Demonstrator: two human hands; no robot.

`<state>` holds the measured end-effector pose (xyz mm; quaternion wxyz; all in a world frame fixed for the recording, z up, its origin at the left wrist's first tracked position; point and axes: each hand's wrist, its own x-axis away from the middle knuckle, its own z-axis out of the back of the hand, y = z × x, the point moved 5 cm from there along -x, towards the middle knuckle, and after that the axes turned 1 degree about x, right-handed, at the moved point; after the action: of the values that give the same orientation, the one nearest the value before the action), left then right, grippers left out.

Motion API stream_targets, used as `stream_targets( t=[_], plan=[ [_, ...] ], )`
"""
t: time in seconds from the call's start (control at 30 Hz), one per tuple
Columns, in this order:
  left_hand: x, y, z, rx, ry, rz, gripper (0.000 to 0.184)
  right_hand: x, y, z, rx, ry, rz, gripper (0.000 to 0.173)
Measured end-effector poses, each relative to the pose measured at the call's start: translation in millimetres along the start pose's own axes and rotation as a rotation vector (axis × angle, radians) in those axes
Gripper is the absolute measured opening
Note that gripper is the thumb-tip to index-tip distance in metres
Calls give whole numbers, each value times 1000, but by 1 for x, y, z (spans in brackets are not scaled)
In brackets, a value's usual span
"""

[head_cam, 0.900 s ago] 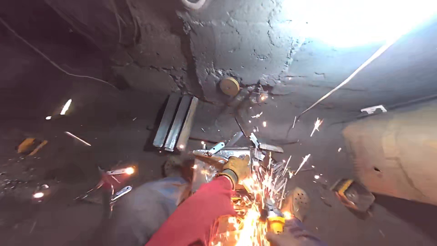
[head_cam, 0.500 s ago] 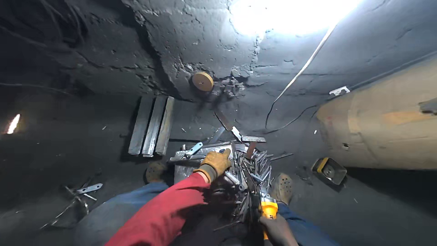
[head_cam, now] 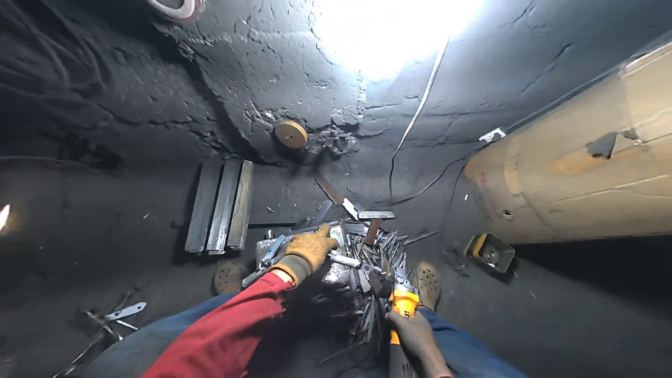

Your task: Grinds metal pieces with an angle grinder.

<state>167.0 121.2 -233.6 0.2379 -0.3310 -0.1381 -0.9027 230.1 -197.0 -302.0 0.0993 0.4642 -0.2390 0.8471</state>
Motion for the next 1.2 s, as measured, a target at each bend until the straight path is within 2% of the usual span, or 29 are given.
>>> stream_targets(
  t=[0.1, 0.2, 0.33, 0.5, 0.57, 0.67, 0.97, 1.2],
  plan=[
    [6, -2, 0, 15, 22, 43, 38, 0, -1, -1, -4, -1, 4, 63],
    [11, -5, -5, 51, 43, 139, 46, -2, 0, -3, -19, 3, 23, 60],
    [21, -9, -15, 176, 62, 292, 57, 4, -6, -1, -29, -2, 57, 60],
    [37, -10, -31, 341, 89, 404, 59, 17, -22, 6, -21, -17, 103, 60],
    [39, -10, -40, 356, 85, 441, 61, 22, -27, 7, 26, -17, 120, 52],
    [42, -7, -44, 359, 84, 472, 63, 21, -23, 7, 84, -22, 114, 51],
    [39, -10, -34, 306, 67, 493, 65, 12, -22, 4, 9, -34, 142, 49],
    [26, -17, -36, 323, 49, 568, 83, 13, -21, 3, -5, -19, 157, 56]
  ],
)
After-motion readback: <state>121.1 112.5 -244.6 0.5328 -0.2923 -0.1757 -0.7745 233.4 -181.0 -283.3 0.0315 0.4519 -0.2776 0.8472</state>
